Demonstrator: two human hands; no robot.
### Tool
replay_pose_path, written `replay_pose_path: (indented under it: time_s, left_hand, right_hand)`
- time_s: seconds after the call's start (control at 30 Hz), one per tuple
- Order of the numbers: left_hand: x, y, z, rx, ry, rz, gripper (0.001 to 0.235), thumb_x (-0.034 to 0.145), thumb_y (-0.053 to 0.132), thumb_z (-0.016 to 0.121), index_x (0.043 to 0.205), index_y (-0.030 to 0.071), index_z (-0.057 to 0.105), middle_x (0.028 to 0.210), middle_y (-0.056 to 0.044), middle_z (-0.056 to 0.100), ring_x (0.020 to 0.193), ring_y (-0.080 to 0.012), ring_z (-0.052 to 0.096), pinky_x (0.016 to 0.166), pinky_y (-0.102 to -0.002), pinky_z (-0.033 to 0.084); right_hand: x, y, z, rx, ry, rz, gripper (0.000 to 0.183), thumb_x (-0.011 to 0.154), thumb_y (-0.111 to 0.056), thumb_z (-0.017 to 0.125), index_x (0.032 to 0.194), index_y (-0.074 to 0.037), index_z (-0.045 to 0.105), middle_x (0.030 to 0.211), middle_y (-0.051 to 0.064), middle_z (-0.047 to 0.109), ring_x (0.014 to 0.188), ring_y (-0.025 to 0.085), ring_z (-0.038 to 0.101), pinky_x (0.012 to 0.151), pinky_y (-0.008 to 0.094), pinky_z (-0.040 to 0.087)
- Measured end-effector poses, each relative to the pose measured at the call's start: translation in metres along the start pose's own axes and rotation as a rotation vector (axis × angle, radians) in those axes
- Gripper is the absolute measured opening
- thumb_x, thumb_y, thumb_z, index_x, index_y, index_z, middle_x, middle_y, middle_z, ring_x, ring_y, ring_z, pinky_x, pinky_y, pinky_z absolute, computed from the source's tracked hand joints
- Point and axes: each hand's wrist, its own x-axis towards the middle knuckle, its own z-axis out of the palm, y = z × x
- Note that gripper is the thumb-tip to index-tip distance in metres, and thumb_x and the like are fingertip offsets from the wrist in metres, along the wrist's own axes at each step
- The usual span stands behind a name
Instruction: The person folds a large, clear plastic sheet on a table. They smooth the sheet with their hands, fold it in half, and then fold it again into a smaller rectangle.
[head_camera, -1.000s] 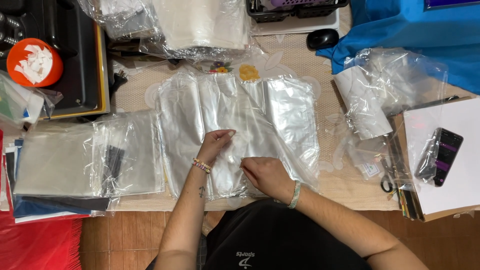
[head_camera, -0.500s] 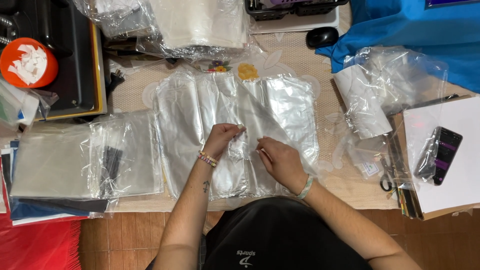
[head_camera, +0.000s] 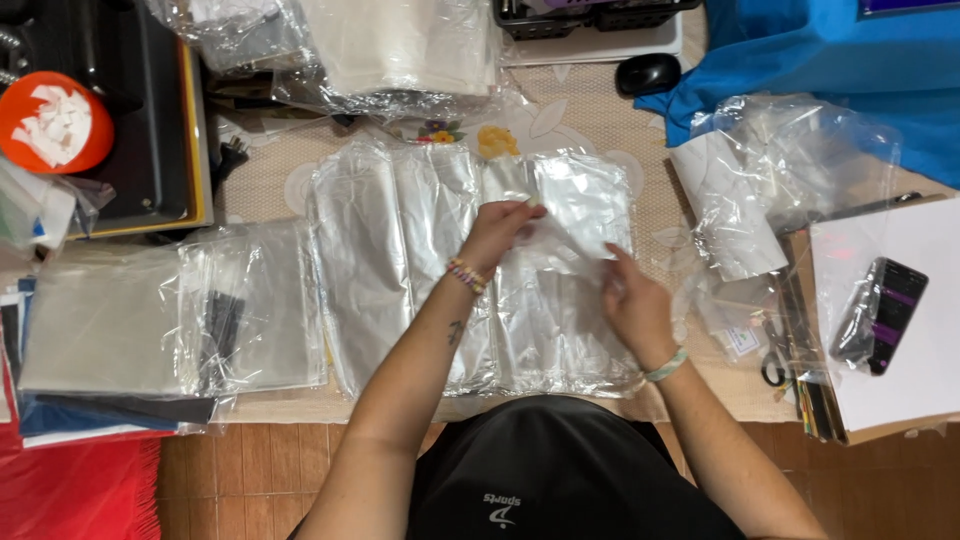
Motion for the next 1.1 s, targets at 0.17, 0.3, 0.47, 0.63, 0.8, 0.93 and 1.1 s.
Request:
replay_pose_path:
  time_s: [0.17,0.3,0.47,0.63,0.8,0.93,1.1]
  left_hand:
    - [0.021,-0.017,0.034,-0.046,-0.076,0.008,0.044,0.092,0.042,0.075,0.115,0.004,0.075,0.108,-0.009,0.074,0.091,-0.0112,0.067,0.072,-0.022,0.054]
    - [0.035,-0.028,0.048,-0.129,-0.112,-0.009,0.049,0.092,0.043,0.078,0.115,0.001,0.074,0.112,-0.012,0.073,0.097,-0.0154,0.069,0.08,-0.029,0.058]
    - [0.042,-0.029,0.042,-0.145,-0.088,-0.021,0.042,0.092,0.033,0.077,0.114,-0.002,0.073,0.106,-0.012,0.073,0.091,-0.0177,0.071,0.077,-0.032,0.06]
    - [0.052,-0.048,0.011,-0.06,0.009,0.047,0.03,0.084,0.015,0.08,0.109,-0.002,0.074,0.094,-0.01,0.075,0.079,-0.015,0.072,0.064,-0.025,0.061]
    - [-0.02,-0.008,-0.043,-0.081,-0.01,-0.016,0.021,0.078,0.0,0.073,0.1,-0.001,0.071,0.091,-0.008,0.065,0.071,-0.0182,0.071,0.06,-0.03,0.065]
    - [-0.053,-0.01,-0.113,0.036,0.066,-0.05,0.023,0.076,-0.004,0.075,0.099,0.0,0.073,0.094,-0.006,0.062,0.074,-0.0151,0.069,0.065,-0.028,0.063]
    - [-0.067,-0.027,-0.162,0.014,0.266,-0.046,0.025,0.078,-0.01,0.072,0.101,0.0,0.075,0.092,-0.005,0.065,0.071,-0.0125,0.07,0.067,-0.023,0.062]
  right_hand:
    - [0.029,0.064,0.006,0.382,0.184,0.175,0.048,0.086,-0.001,0.072,0.132,-0.007,0.063,0.101,0.023,0.072,0.101,0.04,0.069,0.09,0.047,0.053]
    - [0.04,0.101,0.02,0.441,0.062,0.267,0.041,0.082,-0.018,0.087,0.12,-0.014,0.072,0.098,0.011,0.074,0.101,0.027,0.07,0.09,0.038,0.051]
    - [0.055,0.103,0.008,0.611,-0.03,0.152,0.039,0.089,-0.011,0.079,0.125,-0.004,0.067,0.109,0.014,0.071,0.112,0.026,0.064,0.099,0.039,0.048]
    - [0.062,0.096,0.001,0.977,-0.243,0.09,0.067,0.083,-0.011,0.073,0.145,-0.003,0.05,0.151,0.018,0.05,0.136,0.034,0.05,0.099,0.035,0.048]
    - [0.067,0.074,-0.01,0.884,-0.187,0.321,0.043,0.1,-0.011,0.062,0.14,-0.001,0.054,0.117,0.01,0.069,0.096,0.016,0.07,0.078,0.028,0.061]
    - [0.064,0.079,-0.007,0.922,-0.17,0.438,0.026,0.098,-0.003,0.061,0.123,0.001,0.065,0.1,0.013,0.073,0.087,0.018,0.073,0.077,0.028,0.062]
    - [0.055,0.069,-0.02,0.823,0.117,0.42,0.02,0.105,-0.013,0.059,0.123,-0.007,0.063,0.105,0.016,0.072,0.085,0.023,0.073,0.071,0.033,0.063]
